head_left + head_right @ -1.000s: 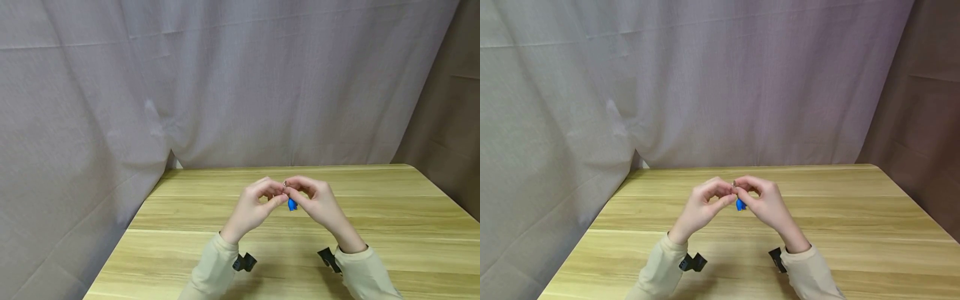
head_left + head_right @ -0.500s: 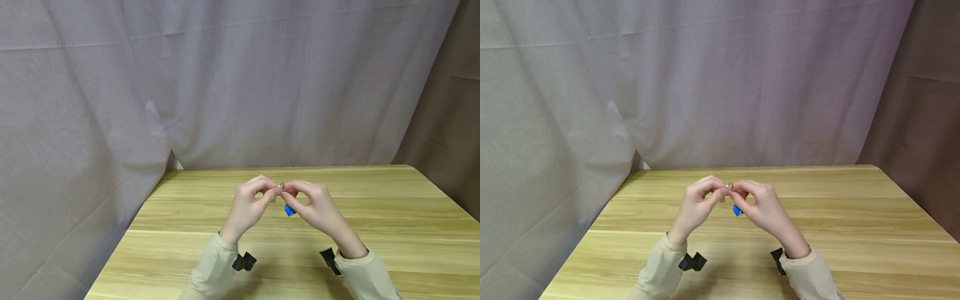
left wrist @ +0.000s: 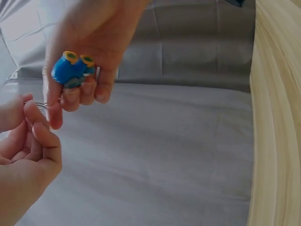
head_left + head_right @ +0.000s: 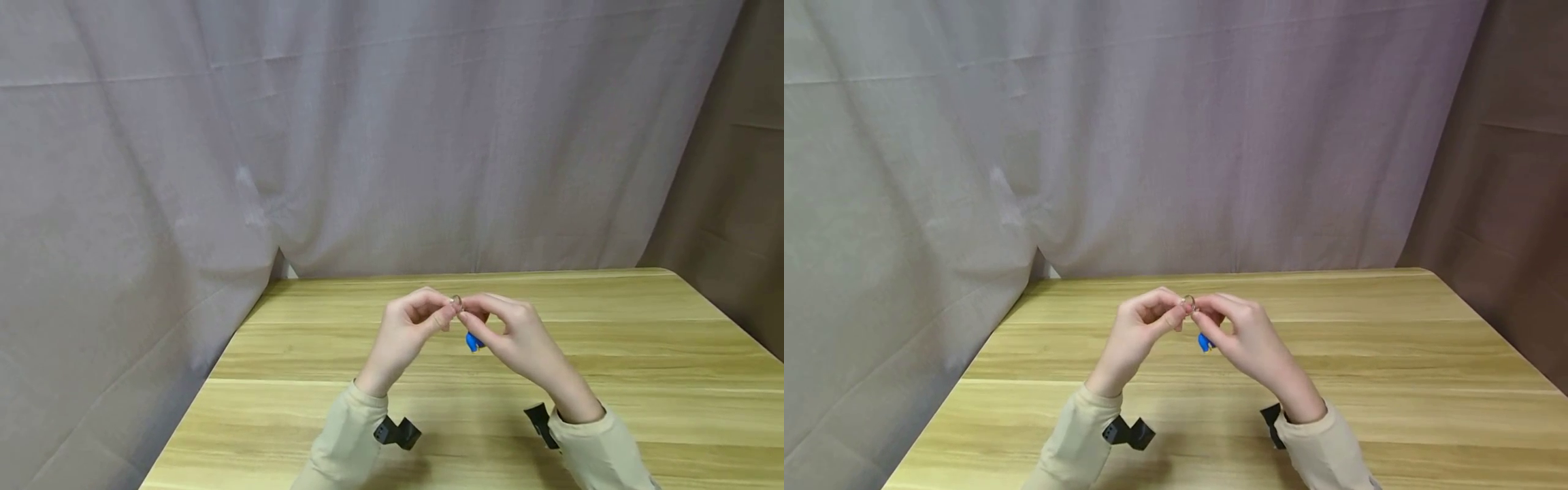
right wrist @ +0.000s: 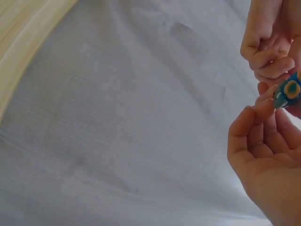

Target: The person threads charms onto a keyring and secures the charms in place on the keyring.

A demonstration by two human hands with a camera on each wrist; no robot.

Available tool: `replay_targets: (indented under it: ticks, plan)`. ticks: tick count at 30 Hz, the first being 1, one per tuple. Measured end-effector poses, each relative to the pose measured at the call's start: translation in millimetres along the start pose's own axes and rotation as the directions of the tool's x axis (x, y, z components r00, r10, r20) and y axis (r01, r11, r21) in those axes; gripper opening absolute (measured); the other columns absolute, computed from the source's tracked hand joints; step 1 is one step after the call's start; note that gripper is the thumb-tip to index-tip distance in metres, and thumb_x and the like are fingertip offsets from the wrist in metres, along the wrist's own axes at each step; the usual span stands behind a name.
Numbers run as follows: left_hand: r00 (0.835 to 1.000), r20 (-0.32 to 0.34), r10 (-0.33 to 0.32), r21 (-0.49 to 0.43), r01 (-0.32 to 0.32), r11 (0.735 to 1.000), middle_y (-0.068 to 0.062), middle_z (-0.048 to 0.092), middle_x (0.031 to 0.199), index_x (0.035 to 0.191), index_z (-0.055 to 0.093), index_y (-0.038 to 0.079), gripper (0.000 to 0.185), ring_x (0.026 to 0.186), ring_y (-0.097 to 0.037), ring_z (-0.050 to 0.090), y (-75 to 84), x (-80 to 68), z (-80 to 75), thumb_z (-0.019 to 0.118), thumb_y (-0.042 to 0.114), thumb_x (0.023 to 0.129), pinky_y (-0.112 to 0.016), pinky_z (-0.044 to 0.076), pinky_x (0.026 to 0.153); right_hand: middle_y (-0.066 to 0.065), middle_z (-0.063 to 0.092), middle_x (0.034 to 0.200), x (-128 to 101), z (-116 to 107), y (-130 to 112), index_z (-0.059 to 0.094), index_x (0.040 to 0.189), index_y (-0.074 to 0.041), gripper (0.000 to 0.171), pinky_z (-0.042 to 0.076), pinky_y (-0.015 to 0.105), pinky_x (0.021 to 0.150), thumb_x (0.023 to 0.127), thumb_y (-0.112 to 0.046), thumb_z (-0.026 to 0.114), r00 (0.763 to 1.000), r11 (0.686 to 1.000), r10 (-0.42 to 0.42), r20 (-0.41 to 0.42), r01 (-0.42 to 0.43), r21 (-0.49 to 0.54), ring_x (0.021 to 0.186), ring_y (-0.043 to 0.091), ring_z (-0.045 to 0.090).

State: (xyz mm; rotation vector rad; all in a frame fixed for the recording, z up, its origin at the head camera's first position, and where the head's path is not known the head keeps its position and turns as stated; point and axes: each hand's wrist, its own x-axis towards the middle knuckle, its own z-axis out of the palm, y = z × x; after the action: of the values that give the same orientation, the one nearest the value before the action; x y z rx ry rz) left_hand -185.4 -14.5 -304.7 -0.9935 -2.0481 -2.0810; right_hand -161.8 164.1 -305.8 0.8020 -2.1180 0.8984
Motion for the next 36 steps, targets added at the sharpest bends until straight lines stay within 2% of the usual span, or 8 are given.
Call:
replay_targets:
  ticks: [2,6,9,12,24,28,33,36]
  plan:
    - [1.0,0.016,0.0,-0.014,0.001,1.0,-0.029,0.065,0.102,0.102,0.066,-0.008,0.016,0.084,-0.003,0.062,1.6,-0.7,0.2,0.064,0.003,0.091,-0.02,0.053,0.077,0.001,0.071,0.081,0.2,-1.1,-0.3,0.071,0.096,-0.005,0.018,0.048,0.016,0.062,0.082,0.006,0.069,1.0,1.0,0.001,0.002,-0.001,0.006,0.071,-0.002,0.057]
    - [0.998,0.033,0.059,0.04,-0.06,0.997,-0.027,0.066,0.103,0.1,0.066,-0.007,0.015,0.088,0.0,0.061,1.8,-0.3,0.6,0.065,0.003,0.09,-0.02,0.052,0.08,0.003,0.072,0.082,0.0,-2.7,-0.2,0.071,0.096,-0.005,0.018,0.048,0.014,0.066,0.083,0.006,0.069,1.0,1.0,0.003,-0.003,-0.003,0.021,0.073,-0.002,0.058]
    - [0.993,0.019,0.113,0.082,-0.114,0.99,-0.025,0.066,0.1,0.097,0.066,-0.007,0.011,0.087,0.0,0.06,-0.7,0.9,1.4,0.064,0.003,0.091,-0.022,0.052,0.08,0.002,0.071,0.081,-0.5,-3.4,0.2,0.071,0.095,-0.005,0.019,0.048,0.013,0.067,0.081,0.008,0.069,1.0,1.0,-0.005,-0.021,0.006,0.023,0.074,-0.002,0.059]
    - [0.991,-0.016,0.131,0.109,-0.129,0.986,-0.023,0.067,0.097,0.094,0.066,-0.005,0.01,0.083,-0.002,0.06,-3.2,2.0,1.9,0.063,0.004,0.092,-0.022,0.052,0.079,0.0,0.07,0.079,-1.0,-3.5,0.6,0.071,0.093,-0.005,0.02,0.048,0.012,0.066,0.079,0.01,0.07,0.999,0.999,-0.031,-0.029,0.031,0.023,0.072,-0.002,0.057]
    - [0.999,-0.037,-0.031,0.111,0.035,0.993,-0.027,0.063,0.083,0.095,0.067,-0.004,0.017,0.071,-0.002,0.058,-3.5,1.5,4.1,0.061,0.012,0.095,-0.018,0.047,0.068,0.003,0.069,0.081,-0.1,2.4,1.1,0.07,0.091,0.0,0.016,0.044,0.011,0.067,0.08,0.011,0.066,0.987,0.981,-0.156,-0.033,0.151,-0.121,0.073,0.007,0.055]
    - [0.997,-0.04,-0.061,0.071,0.064,0.995,-0.025,0.062,0.083,0.096,0.066,-0.006,0.019,0.071,-0.003,0.058,-5.2,2.4,4.5,0.06,0.012,0.096,-0.02,0.049,0.072,0.0,0.068,0.08,-0.3,2.2,1.3,0.07,0.09,-0.001,0.018,0.042,0.012,0.065,0.079,0.012,0.066,0.987,0.979,-0.16,-0.033,0.154,-0.131,0.072,0.006,0.054]
    - [0.994,-0.052,-0.1,0.022,0.101,0.995,-0.008,0.062,0.078,0.098,0.067,-0.003,0.018,0.071,-0.004,0.058,-5.8,3.4,4.7,0.062,0.014,0.095,-0.019,0.049,0.072,0.0,0.067,0.079,-0.9,1.1,1.9,0.071,0.09,0.0,0.018,0.04,0.011,0.063,0.079,0.013,0.066,0.99,0.985,-0.139,-0.031,0.135,-0.11,0.071,0.005,0.051]
    - [0.995,-0.035,-0.096,0.005,0.096,0.995,-0.009,0.066,0.083,0.1,0.069,-0.002,0.016,0.075,-0.005,0.06,-4.7,2.1,4.3,0.065,0.012,0.092,-0.02,0.05,0.073,0.0,0.068,0.081,-1.0,0.1,2.6,0.072,0.091,0.0,0.018,0.043,0.01,0.064,0.08,0.012,0.066,0.995,0.994,-0.099,-0.022,0.097,-0.059,0.071,0.003,0.053]
